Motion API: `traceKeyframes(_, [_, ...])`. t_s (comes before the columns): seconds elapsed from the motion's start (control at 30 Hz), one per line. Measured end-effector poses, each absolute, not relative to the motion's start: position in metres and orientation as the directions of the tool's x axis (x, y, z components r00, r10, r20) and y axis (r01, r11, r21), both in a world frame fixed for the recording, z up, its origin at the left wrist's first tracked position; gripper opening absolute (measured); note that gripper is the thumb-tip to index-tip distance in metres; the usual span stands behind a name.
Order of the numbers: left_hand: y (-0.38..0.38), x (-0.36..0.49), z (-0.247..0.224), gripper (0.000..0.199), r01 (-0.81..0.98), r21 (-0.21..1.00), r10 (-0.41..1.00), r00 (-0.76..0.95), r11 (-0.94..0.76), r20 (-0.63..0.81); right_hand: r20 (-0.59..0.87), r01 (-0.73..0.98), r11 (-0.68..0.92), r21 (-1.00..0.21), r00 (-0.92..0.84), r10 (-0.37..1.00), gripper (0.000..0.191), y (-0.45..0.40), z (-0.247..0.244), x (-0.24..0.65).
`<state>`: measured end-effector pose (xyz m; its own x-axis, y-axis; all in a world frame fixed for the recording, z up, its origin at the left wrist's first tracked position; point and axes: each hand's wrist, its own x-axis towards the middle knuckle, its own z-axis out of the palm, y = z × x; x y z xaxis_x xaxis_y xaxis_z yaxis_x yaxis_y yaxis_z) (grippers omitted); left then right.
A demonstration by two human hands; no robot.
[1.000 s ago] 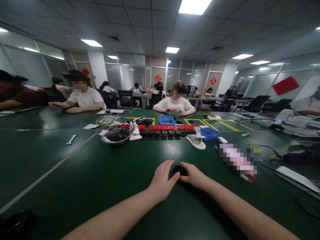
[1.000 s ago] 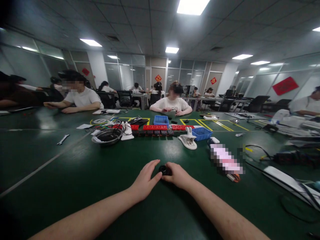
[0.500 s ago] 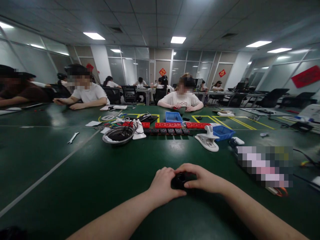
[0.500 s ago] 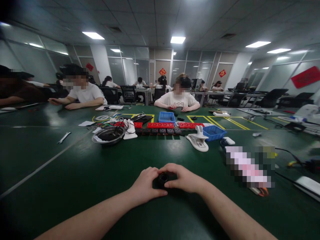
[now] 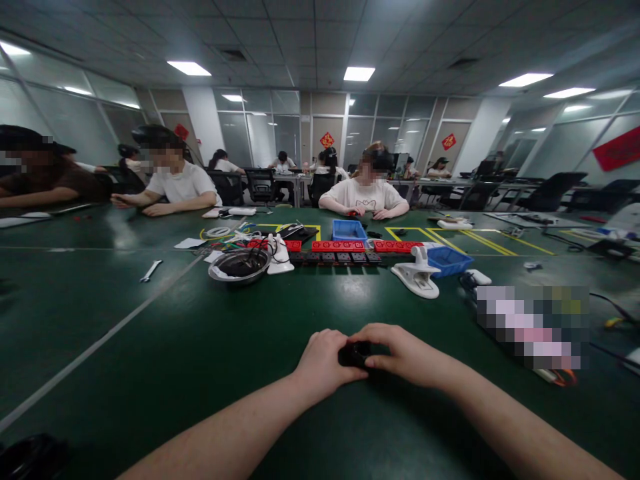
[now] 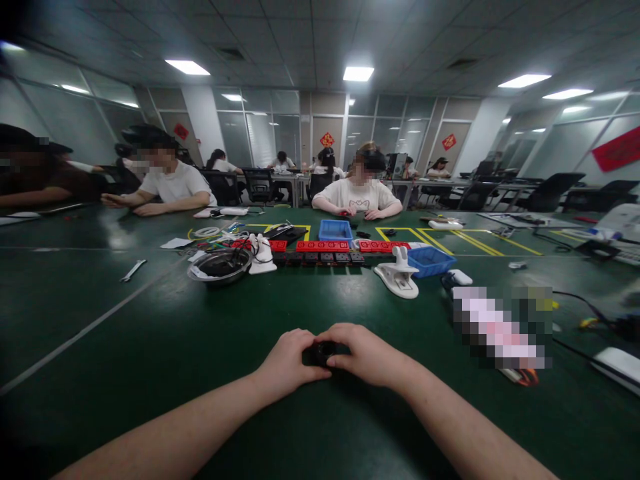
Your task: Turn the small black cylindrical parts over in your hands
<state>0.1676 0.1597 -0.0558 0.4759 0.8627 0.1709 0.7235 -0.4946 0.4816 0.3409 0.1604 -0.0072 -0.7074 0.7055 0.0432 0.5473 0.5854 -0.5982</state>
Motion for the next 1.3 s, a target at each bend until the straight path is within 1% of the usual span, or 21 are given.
traceKeyframes(0.2, [0.156, 0.168, -0.053, 0.037, 0.736, 0.473, 0.87, 0.458, -0.485, 0.182, 0.045, 0.633, 0.609, -0.478, -0.674, 0.737, 0.03, 0.154, -0.002, 0.336])
traceKeyframes(0.3, [0.154, 0.17, -0.053, 0.034, 0.76, 0.471, 0.892, 0.416, -0.449, 0.178, 0.065, 0.706, 0.596, -0.383, -0.622, 0.78, 0.028, 0.152, -0.007, 0.332])
traceKeyframes(0.37, [0.153, 0.172, -0.054, 0.03, 0.789, 0.461, 0.913, 0.373, -0.406, 0.165, 0.093, 0.78, 0.551, -0.298, -0.551, 0.829, 0.026, 0.15, -0.014, 0.327])
traceKeyframes(0.43, [0.152, 0.173, -0.053, 0.025, 0.813, 0.447, 0.927, 0.342, -0.374, 0.155, 0.136, 0.854, 0.474, -0.214, -0.455, 0.88, 0.026, 0.149, -0.022, 0.321])
traceKeyframes(0.53, [0.151, 0.174, -0.052, 0.02, 0.83, 0.427, 0.933, 0.326, -0.36, 0.151, 0.209, 0.922, 0.371, -0.11, -0.344, 0.915, 0.028, 0.146, -0.029, 0.311])
traceKeyframes(0.67, [0.151, 0.174, -0.052, 0.015, 0.837, 0.408, 0.931, 0.328, -0.364, 0.159, 0.212, 0.951, 0.31, 0.01, -0.305, 0.928, 0.039, 0.143, -0.029, 0.301])
traceKeyframes(0.77, [0.152, 0.174, -0.054, 0.011, 0.835, 0.398, 0.925, 0.34, -0.38, 0.17, 0.196, 0.96, 0.276, 0.049, -0.28, 0.94, 0.048, 0.141, -0.026, 0.299])
traceKeyframes(0.83, [0.153, 0.173, -0.055, 0.013, 0.831, 0.399, 0.921, 0.353, -0.388, 0.162, 0.196, 0.965, 0.256, 0.049, -0.261, 0.945, 0.052, 0.14, -0.023, 0.3])
traceKeyframes(0.9, [0.155, 0.172, -0.056, 0.018, 0.823, 0.411, 0.919, 0.365, -0.393, 0.149, 0.199, 0.96, 0.28, 0.021, -0.278, 0.94, 0.054, 0.14, -0.019, 0.306])
traceKeyframes(0.97, [0.157, 0.17, -0.055, 0.026, 0.806, 0.428, 0.912, 0.385, -0.408, 0.144, 0.208, 0.924, 0.378, -0.05, -0.361, 0.909, 0.052, 0.142, -0.015, 0.314])
traceKeyframes(1.03, [0.159, 0.167, -0.053, 0.032, 0.782, 0.438, 0.894, 0.425, -0.443, 0.144, 0.217, 0.845, 0.51, -0.159, -0.474, 0.853, 0.049, 0.144, -0.012, 0.323])
traceKeyframes(1.1, [0.162, 0.164, -0.052, 0.035, 0.759, 0.439, 0.871, 0.469, -0.481, 0.145, 0.203, 0.76, 0.591, -0.268, -0.555, 0.806, 0.048, 0.147, -0.009, 0.331])
traceKeyframes(1.17, [0.164, 0.162, -0.052, 0.035, 0.745, 0.434, 0.855, 0.499, -0.506, 0.139, 0.156, 0.703, 0.623, -0.345, -0.611, 0.776, 0.041, 0.15, -0.008, 0.335])
traceKeyframes(1.23, [0.165, 0.16, -0.053, 0.037, 0.741, 0.43, 0.847, 0.516, -0.516, 0.128, 0.118, 0.665, 0.638, -0.388, -0.65, 0.751, 0.034, 0.153, -0.007, 0.336])
traceKeyframes(1.3, [0.166, 0.159, -0.054, 0.038, 0.732, 0.431, 0.839, 0.529, -0.527, 0.127, 0.106, 0.634, 0.651, -0.416, -0.678, 0.728, 0.033, 0.155, -0.005, 0.336])
